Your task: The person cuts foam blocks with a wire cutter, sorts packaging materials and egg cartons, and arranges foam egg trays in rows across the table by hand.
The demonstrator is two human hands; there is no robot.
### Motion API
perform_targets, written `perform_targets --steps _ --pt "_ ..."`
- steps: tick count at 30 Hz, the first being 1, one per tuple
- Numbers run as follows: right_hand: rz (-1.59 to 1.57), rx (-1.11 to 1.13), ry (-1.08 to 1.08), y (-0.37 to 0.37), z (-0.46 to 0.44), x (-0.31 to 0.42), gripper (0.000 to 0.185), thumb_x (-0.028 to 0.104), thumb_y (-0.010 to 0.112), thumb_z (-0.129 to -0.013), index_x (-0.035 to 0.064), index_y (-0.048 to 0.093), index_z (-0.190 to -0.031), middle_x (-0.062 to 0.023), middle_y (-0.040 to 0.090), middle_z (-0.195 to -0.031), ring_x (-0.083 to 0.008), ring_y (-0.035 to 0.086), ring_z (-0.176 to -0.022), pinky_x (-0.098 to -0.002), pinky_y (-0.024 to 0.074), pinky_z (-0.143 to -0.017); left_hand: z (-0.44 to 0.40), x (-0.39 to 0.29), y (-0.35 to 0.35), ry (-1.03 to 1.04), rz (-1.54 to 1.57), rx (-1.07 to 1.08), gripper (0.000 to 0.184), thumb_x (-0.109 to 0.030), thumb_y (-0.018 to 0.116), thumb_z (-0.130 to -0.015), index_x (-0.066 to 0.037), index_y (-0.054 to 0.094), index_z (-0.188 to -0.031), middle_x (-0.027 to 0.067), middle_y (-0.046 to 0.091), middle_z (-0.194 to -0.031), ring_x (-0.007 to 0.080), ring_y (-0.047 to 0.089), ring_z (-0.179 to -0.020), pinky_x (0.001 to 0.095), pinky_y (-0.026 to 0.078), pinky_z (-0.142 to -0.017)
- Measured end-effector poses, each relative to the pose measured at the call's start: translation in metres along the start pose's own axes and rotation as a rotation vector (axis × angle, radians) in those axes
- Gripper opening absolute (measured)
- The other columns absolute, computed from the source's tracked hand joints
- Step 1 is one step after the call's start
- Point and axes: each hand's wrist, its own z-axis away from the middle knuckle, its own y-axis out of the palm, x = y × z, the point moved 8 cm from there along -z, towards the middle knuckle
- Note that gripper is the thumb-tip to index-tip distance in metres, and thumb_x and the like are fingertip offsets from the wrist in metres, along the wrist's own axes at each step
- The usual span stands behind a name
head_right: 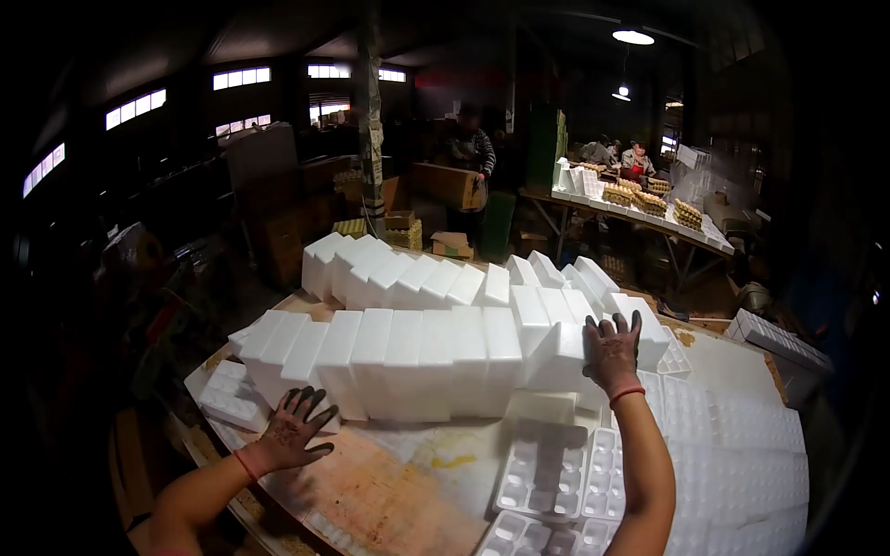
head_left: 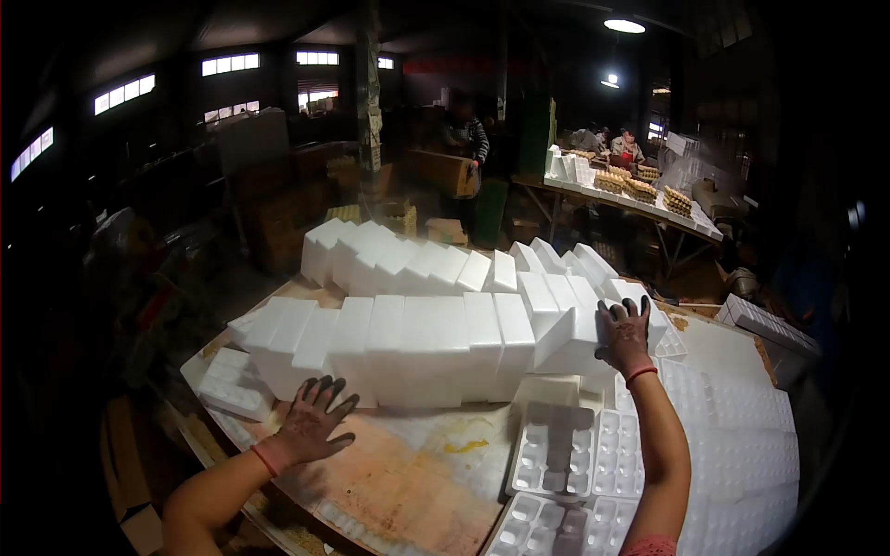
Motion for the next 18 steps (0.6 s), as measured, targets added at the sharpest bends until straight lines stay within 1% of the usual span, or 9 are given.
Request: perform_targets --steps 1,5,8,9,12,14,16,17,18 --pt "-0.065 -0.064 0.026 -0.031 0.013 -0.004 0.092 0.044 0.083 -0.057 0.0169 0.046 -0.138 -0.0097 0.054 -0.123 -0.0301 0.039 -0.13 -0.0595 0.0128 -0.114 0.009 0.027 0.0 -0.069 -0.024 -0.057 0.072 -0.05 0.063 -0.082 -0.009 0.045 -0.139 0.0228 0.037 -0.139 0.0403 0.032 -0.131 0.0539 0.021 -0.111" --pt "-0.493 -0.208 -0.075 -0.139 0.082 0.047 0.098 0.034 0.085 -0.056 0.0105 0.04 -0.14 -0.0186 0.05 -0.124 -0.0359 0.049 -0.109 -0.0491 0.041 -0.091 0.046 0.145 0.029 -0.483 0.108 -0.185 0.081 -0.046 0.068 -0.079 -0.009 0.036 -0.143 0.0236 0.034 -0.142 0.0421 0.032 -0.131 0.0557 0.023 -0.11" --pt "-0.441 -0.432 -0.287 -0.186 0.16 0.154 0.083 0.038 0.082 -0.058 0.0197 0.051 -0.133 -0.0144 0.048 -0.129 -0.0308 0.05 -0.106 -0.0479 0.0399 -0.092 0.053 0.201 0.047 -0.62 0.166 -0.251 0.082 -0.044 0.069 -0.08 -0.01 0.032 -0.146 0.0232 0.034 -0.144 0.0421 0.032 -0.131 0.0546 0.026 -0.108" --pt "-0.426 -0.435 -0.319 -0.183 0.189 0.195 0.075 0.039 0.081 -0.06 0.0246 0.056 -0.129 -0.012 0.047 -0.132 -0.0284 0.05 -0.106 -0.0466 0.0389 -0.094 0.052 0.213 0.05 -0.621 0.17 -0.303 0.081 -0.041 0.069 -0.08 -0.011 0.033 -0.146 0.0228 0.035 -0.144 0.0418 0.033 -0.131 0.0531 0.027 -0.108" --pt "-0.507 -0.068 -0.401 -0.131 0.257 0.317 0.062 0.034 0.074 -0.069 0.0291 0.058 -0.128 -0.0103 0.045 -0.136 -0.0278 0.047 -0.111 -0.0464 0.0369 -0.098 0.043 0.237 0.067 -0.488 0.213 -0.411 0.079 -0.041 0.07 -0.08 -0.008 0.037 -0.143 0.0223 0.039 -0.141 0.0381 0.034 -0.132 0.0497 0.027 -0.108" --pt "-0.598 0.207 -0.455 -0.108 0.293 0.366 0.053 0.03 0.065 -0.079 0.0263 0.056 -0.131 -0.0127 0.046 -0.136 -0.0283 0.048 -0.112 -0.0461 0.0381 -0.098 0.037 0.242 0.069 -0.387 0.239 -0.274 0.084 -0.05 0.068 -0.079 -0.007 0.035 -0.144 0.0214 0.037 -0.143 0.0389 0.031 -0.134 0.0497 0.025 -0.109" --pt "-0.572 0.279 -0.486 -0.106 0.288 0.384 0.051 0.031 0.064 -0.081 0.0244 0.056 -0.131 -0.0142 0.048 -0.134 -0.0292 0.049 -0.112 -0.0464 0.0395 -0.097 0.04 0.242 0.057 -0.288 0.24 -0.212 0.09 -0.055 0.068 -0.078 -0.008 0.032 -0.146 0.021 0.034 -0.146 0.0388 0.029 -0.136 0.0496 0.023 -0.111" --pt "-0.552 0.315 -0.522 -0.107 0.279 0.394 0.05 0.033 0.062 -0.083 0.0224 0.055 -0.131 -0.0157 0.049 -0.132 -0.0301 0.051 -0.112 -0.0467 0.0409 -0.095 0.035 0.235 0.058 -0.2 0.172 -0.051 0.097 -0.06 0.066 -0.076 -0.01 0.027 -0.149 0.0205 0.031 -0.149 0.0384 0.025 -0.138 0.051 0.019 -0.113" --pt "-0.635 0.206 -0.489 -0.137 0.238 0.396 0.047 0.036 0.062 -0.084 0.0187 0.057 -0.128 -0.0179 0.052 -0.129 -0.0319 0.053 -0.111 -0.0462 0.0433 -0.092 0.031 0.23 0.066 -0.11 0.1 0.107 0.104 -0.065 0.065 -0.074 -0.011 0.022 -0.151 0.0199 0.027 -0.151 0.038 0.022 -0.141 0.0524 0.015 -0.115"
